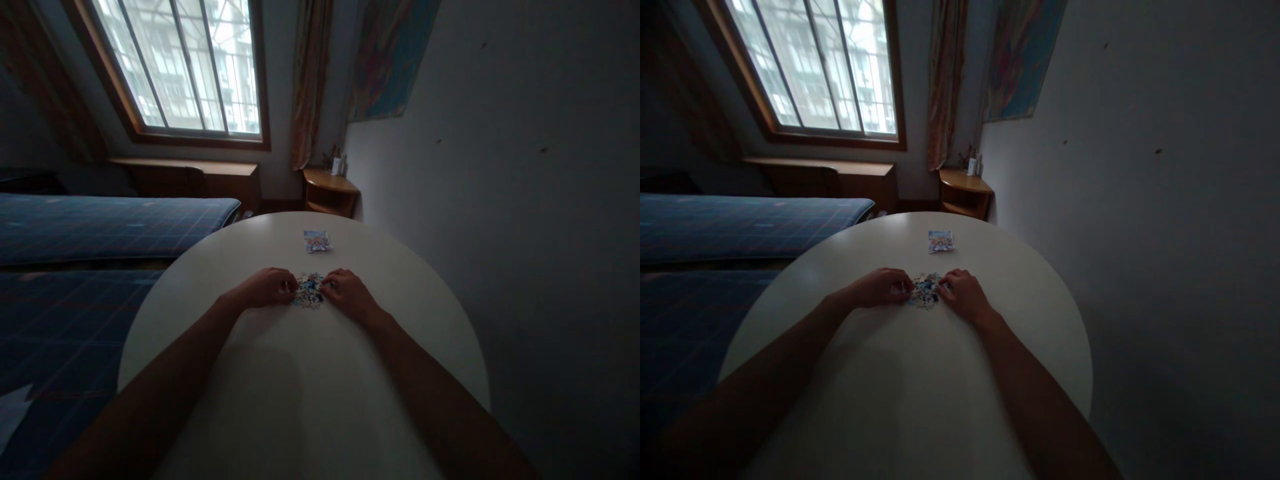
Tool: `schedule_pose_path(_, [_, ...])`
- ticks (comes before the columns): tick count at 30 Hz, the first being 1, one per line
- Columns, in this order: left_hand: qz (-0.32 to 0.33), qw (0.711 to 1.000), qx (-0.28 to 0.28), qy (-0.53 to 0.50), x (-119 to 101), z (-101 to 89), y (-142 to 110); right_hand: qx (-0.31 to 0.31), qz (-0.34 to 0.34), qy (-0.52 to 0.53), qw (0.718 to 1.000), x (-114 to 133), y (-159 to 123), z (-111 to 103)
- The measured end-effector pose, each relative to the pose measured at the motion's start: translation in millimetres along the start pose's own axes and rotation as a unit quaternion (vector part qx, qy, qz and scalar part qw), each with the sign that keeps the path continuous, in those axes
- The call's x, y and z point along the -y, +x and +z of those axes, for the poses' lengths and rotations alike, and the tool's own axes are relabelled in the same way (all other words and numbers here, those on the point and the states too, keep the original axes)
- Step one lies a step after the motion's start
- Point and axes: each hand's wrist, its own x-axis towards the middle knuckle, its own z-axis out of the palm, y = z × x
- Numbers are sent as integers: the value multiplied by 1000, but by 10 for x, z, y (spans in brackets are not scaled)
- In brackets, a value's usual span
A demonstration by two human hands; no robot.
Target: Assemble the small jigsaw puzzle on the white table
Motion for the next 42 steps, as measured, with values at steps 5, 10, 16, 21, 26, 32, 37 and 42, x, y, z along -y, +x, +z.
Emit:
schedule_pose_path(5, [11,1000,-10,-20,17,4,2,-3,4,-3,1000,-4,4,-4])
schedule_pose_path(10, [22,999,-22,-36,10,-3,4,-1,5,-1,1000,1,6,-18])
schedule_pose_path(16, [27,998,-36,-43,-27,-2,3,-1,-1,2,1000,39,7,-10])
schedule_pose_path(21, [33,998,-42,-41,-16,14,8,-8,-1,-5,1000,49,25,2])
schedule_pose_path(26, [35,997,-53,-37,-4,34,13,-16,-7,-6,1000,75,20,25])
schedule_pose_path(32, [37,997,-59,-35,-24,40,19,-20,-21,-6,1000,108,8,43])
schedule_pose_path(37, [36,997,-56,-28,-11,69,35,-29,-15,-13,999,104,17,42])
schedule_pose_path(42, [20,998,-58,-25,15,102,44,-46,22,-33,998,105,43,12])
